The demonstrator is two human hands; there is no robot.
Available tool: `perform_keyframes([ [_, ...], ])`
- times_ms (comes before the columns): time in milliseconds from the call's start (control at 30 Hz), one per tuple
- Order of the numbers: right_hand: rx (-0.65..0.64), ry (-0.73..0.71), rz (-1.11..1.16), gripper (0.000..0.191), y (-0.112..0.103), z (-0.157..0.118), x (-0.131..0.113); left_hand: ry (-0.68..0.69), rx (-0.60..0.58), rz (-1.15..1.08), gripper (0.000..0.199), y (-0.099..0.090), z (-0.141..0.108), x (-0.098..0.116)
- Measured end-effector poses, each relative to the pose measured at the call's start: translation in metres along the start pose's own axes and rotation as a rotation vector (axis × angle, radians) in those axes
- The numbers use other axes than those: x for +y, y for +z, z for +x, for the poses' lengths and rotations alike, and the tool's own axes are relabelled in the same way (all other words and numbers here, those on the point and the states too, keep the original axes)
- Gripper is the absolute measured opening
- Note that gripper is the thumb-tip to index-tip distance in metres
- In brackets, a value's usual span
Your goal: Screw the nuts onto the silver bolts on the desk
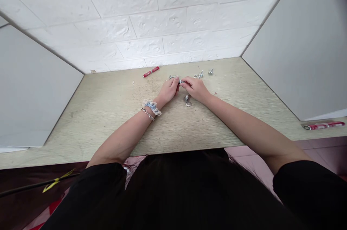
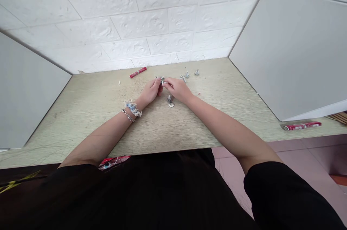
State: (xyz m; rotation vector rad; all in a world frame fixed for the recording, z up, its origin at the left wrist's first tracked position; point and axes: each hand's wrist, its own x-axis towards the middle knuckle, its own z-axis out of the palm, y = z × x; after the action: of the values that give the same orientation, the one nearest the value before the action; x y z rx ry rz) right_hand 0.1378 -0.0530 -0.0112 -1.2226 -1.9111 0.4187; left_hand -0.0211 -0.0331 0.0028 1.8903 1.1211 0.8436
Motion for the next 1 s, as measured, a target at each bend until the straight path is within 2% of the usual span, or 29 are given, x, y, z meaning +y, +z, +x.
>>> perform_keyframes([
  [267, -0.021, 0.018, -0.022, 0.033, -0.0018, -0.0011, -0.0029, 0.089, -0.002, 0.053, 0.049, -0.0002, -0.0005, -0.0001],
  [467, 0.011, 0.031, 0.011, 0.018, 0.0025, -0.0011, -0.0015, 0.068, 0.035, -0.015, 0.052, 0.0002, 0.0009, -0.0004],
  [1000, -0.026, 0.024, -0.023, 0.023, -0.0014, -0.0029, -0.0079, 0.027, 0.001, -0.008, 0.054, 0.0000, -0.0002, 0.0010],
])
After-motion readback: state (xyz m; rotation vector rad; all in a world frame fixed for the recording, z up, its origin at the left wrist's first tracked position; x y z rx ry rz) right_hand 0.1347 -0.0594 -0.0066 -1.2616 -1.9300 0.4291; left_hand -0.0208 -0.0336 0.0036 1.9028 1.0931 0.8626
